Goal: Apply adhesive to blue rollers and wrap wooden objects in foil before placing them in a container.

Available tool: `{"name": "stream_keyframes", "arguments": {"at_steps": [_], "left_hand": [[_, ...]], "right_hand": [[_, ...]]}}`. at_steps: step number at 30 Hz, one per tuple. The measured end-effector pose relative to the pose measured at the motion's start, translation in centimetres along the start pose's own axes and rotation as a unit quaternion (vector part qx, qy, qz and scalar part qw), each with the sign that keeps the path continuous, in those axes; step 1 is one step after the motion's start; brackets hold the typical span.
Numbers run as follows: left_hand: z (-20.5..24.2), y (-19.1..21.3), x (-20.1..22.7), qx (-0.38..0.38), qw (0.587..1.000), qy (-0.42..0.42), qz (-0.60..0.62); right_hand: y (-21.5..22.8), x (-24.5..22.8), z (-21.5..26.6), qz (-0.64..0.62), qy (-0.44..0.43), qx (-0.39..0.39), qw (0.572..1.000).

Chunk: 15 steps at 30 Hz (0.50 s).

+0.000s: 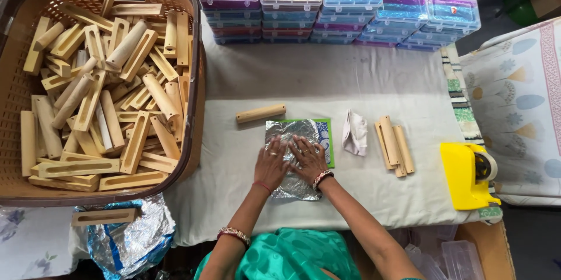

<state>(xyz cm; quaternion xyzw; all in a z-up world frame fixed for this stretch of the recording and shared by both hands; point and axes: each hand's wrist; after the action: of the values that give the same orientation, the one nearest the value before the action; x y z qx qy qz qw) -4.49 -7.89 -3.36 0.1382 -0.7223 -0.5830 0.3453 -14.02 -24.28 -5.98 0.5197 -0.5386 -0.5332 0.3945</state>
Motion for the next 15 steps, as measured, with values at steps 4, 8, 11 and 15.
{"name": "stream_keyframes", "arguments": {"at_steps": [4, 8, 11, 15], "left_hand": [[-0.1, 0.5, -1.6, -0.079, 0.996, 0.028, -0.034], [-0.2, 1.5, -1.2, -0.114, 0.991, 0.028, -0.062], [-0.4, 2.3, -0.8, -0.134, 0.988, 0.038, -0.071], [-0.6, 2.5, -0.7, -0.155, 0.984, 0.045, -0.074]], "right_hand": [[1.0, 0.3, -0.3, -0.007, -0.008, -0.012, 1.000], [1.6, 1.9, -1.7, -0.004, 0.001, -0.036, 0.999], [2.4, 2.3, -3.4, 0.004, -0.060, -0.049, 0.997], [-0.1, 1.8, -4.7, 0.049, -0.194, -0.038, 0.979]]}}
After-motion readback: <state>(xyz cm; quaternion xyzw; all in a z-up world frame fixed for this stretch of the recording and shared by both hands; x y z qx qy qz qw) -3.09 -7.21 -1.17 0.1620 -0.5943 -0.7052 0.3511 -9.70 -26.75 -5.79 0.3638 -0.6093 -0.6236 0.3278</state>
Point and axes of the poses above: each hand's wrist, its own z-axis away from the middle knuckle, its own y-axis out of the back of the hand, x = y × z, and after that the axes turned 12 degrees about x, right-handed
